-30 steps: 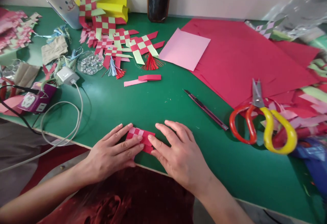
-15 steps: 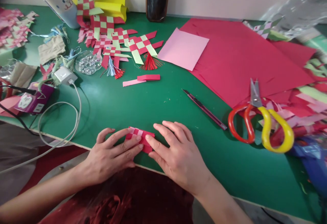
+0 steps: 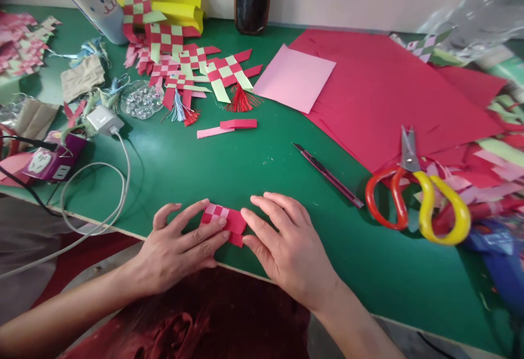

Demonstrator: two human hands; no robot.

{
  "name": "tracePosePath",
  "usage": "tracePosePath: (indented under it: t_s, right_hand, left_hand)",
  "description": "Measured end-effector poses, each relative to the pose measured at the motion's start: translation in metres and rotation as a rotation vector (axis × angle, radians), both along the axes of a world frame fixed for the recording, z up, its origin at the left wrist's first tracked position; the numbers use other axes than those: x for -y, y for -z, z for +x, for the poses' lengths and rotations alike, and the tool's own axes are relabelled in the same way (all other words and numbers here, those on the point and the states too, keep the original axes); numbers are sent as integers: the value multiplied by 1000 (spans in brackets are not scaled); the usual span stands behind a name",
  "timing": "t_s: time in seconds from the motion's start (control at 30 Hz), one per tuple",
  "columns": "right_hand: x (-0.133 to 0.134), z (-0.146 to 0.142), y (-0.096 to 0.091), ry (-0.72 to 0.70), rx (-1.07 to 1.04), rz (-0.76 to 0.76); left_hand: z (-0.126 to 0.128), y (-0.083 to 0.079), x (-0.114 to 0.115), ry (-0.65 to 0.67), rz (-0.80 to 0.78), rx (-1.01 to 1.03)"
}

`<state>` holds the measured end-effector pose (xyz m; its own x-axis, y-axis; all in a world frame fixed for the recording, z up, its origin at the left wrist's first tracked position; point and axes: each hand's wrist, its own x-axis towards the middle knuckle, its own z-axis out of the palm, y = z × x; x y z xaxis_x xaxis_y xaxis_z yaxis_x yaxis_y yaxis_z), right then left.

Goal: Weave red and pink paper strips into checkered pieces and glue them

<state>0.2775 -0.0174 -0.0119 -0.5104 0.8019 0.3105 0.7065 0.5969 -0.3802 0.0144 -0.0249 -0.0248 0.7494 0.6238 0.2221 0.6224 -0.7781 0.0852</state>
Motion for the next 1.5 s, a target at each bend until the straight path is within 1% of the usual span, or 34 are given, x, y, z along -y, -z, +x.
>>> tracePosePath:
  t_s: [0.07,0.23,0.33,0.47,0.57,0.7,0.87,1.13,1.5]
  right_hand:
    - [1,-4,-1,19,7,14]
    - [5,-13,-3,7,92,32]
    - [6,-13,-2,22,135,33]
    - [5,-10,-1,24,121,35]
    - [5,-10,0,23,108,33]
    - [5,-11,0,24,112,40]
    - [6,-12,0,29,105,53]
    - [5,-8,1,5,39,65]
    - [7,-4,4,-12,60,40]
  left_hand:
    - [0,0,1,11,5,-7]
    - [-1,-1,1,32,22,-60]
    - [-1,-1,1,38,14,-85]
    - [-2,0,0,42,6,-103]
    - [-2,0,-1,54,10,-80]
    - [-4,-1,-1,57,23,8]
    - [-6,1,-2,93,-27,72]
    - [-4,0,-1,79,-40,97]
    - [-5,2,-3,103,-36,76]
